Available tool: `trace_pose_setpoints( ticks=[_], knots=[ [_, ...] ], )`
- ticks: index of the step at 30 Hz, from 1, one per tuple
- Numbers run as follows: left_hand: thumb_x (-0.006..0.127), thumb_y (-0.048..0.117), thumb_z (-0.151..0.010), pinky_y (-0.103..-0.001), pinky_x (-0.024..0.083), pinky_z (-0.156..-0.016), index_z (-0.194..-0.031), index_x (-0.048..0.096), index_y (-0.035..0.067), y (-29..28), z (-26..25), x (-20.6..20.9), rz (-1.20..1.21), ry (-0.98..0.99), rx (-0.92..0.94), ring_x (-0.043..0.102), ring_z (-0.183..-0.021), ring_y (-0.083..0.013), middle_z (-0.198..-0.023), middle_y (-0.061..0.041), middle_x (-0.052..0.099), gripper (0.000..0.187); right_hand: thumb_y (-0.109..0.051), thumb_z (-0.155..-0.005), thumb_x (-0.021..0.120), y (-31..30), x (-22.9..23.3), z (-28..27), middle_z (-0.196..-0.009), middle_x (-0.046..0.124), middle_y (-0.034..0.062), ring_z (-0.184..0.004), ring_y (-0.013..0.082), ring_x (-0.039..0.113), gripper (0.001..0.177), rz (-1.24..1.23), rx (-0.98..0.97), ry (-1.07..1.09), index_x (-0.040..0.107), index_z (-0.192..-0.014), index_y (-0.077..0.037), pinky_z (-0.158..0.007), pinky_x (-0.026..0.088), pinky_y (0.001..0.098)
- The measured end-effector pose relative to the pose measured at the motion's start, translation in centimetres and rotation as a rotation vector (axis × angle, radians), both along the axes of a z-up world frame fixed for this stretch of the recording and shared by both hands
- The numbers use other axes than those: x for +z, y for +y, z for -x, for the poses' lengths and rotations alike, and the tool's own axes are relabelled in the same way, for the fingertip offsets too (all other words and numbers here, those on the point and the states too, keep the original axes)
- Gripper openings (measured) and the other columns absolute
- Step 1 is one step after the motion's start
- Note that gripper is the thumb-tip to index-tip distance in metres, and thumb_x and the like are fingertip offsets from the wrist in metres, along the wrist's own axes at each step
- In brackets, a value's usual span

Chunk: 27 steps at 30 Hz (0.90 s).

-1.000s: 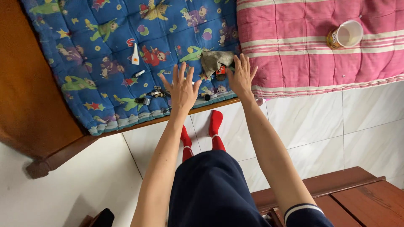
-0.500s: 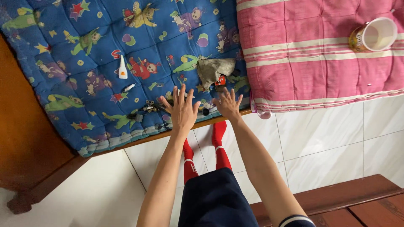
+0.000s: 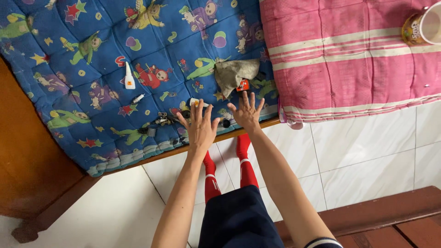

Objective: Repairing a small plastic figurine using glue and items retrieved from a drawer.

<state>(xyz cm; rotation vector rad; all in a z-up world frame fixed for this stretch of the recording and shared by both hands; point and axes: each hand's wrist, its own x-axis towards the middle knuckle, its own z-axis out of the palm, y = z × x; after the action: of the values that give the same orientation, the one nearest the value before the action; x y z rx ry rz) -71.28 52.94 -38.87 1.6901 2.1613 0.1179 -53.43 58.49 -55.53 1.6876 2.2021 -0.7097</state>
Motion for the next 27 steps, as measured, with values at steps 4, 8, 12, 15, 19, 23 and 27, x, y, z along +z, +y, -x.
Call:
trace_pose_setpoints(
  ticks=[4,8,12,15,19,23,27],
  knots=[
    [0.062,0.044,-0.099,-0.078,0.002,-0.115,-0.143,0.059,0.015,0.8,0.2,1.2,-0.002,0.009,-0.009,0.032,-0.152,-0.0351,-0.16,-0.011,0.039,0.053,-0.073,-0.101,0.03,1.3,5.1,0.7,-0.163,0.036,0.0043,-0.154,0.0318,0.027,0.087,-0.077,0.023,0.077,0.052,-0.149,-0.004,-0.121,0.006,0.0705],
    [0.061,0.045,-0.101,-0.079,0.002,-0.115,-0.144,0.057,0.015,1.8,0.5,3.6,-0.03,0.03,-0.014,0.034,-0.15,-0.0355,-0.159,-0.01,0.04,0.054,-0.065,-0.104,0.038,2.2,9.9,1.3,-0.163,0.037,0.0043,-0.155,0.0303,0.028,0.078,-0.193,0.069,0.223,0.054,-0.148,-0.003,-0.121,0.007,0.0694],
    [0.062,0.042,-0.099,-0.078,0.002,-0.114,-0.146,0.054,0.015,3.1,1.0,7.4,-0.098,0.053,-0.007,0.034,-0.15,-0.0379,-0.159,-0.01,0.042,0.054,-0.055,-0.106,0.042,4.8,17.6,2.5,-0.168,0.032,0.0045,-0.156,0.0305,0.023,0.07,-0.253,0.06,0.434,0.049,-0.154,-0.004,-0.122,0.005,0.068],
    [0.064,0.039,-0.099,-0.079,0.001,-0.113,-0.144,0.054,0.016,4.5,1.2,11.0,-0.155,0.051,0.004,0.034,-0.149,-0.0374,-0.155,-0.009,0.046,0.052,-0.054,-0.108,0.041,6.6,21.9,2.5,-0.172,0.026,0.0058,-0.159,0.0319,0.02,0.069,-0.297,0.144,0.488,0.043,-0.155,-0.003,-0.124,0.006,0.0646],
    [0.063,0.03,-0.101,-0.08,0.001,-0.113,-0.145,0.055,0.019,5.9,1.6,15.0,-0.229,0.061,0.037,0.036,-0.151,-0.0338,-0.151,-0.003,0.053,0.046,-0.055,-0.107,0.038,8.0,28.7,2.2,-0.171,0.025,0.0072,-0.158,0.0333,0.02,0.071,-0.374,0.233,0.594,0.042,-0.157,-0.004,-0.125,0.01,0.061],
    [0.064,0.031,-0.101,-0.08,0.001,-0.114,-0.144,0.055,0.018,7.4,1.4,20.7,-0.362,0.028,0.063,0.037,-0.15,-0.0348,-0.139,-0.001,0.061,0.045,-0.06,-0.105,0.035,9.3,34.1,1.3,-0.17,0.027,0.0086,-0.152,0.0319,0.028,0.079,-0.361,0.338,0.696,0.043,-0.154,0.002,-0.126,0.016,0.0558],
    [0.063,0.033,-0.103,-0.078,0.003,-0.114,-0.141,0.057,0.016,8.0,1.5,24.8,-0.494,0.022,0.057,0.038,-0.148,-0.0349,-0.134,-0.003,0.064,0.042,-0.062,-0.107,0.032,10.4,38.7,0.5,-0.171,0.025,0.0122,-0.156,0.0337,0.028,0.081,-0.386,0.472,0.807,0.044,-0.152,0.004,-0.128,0.016,0.0546]
  ],
)
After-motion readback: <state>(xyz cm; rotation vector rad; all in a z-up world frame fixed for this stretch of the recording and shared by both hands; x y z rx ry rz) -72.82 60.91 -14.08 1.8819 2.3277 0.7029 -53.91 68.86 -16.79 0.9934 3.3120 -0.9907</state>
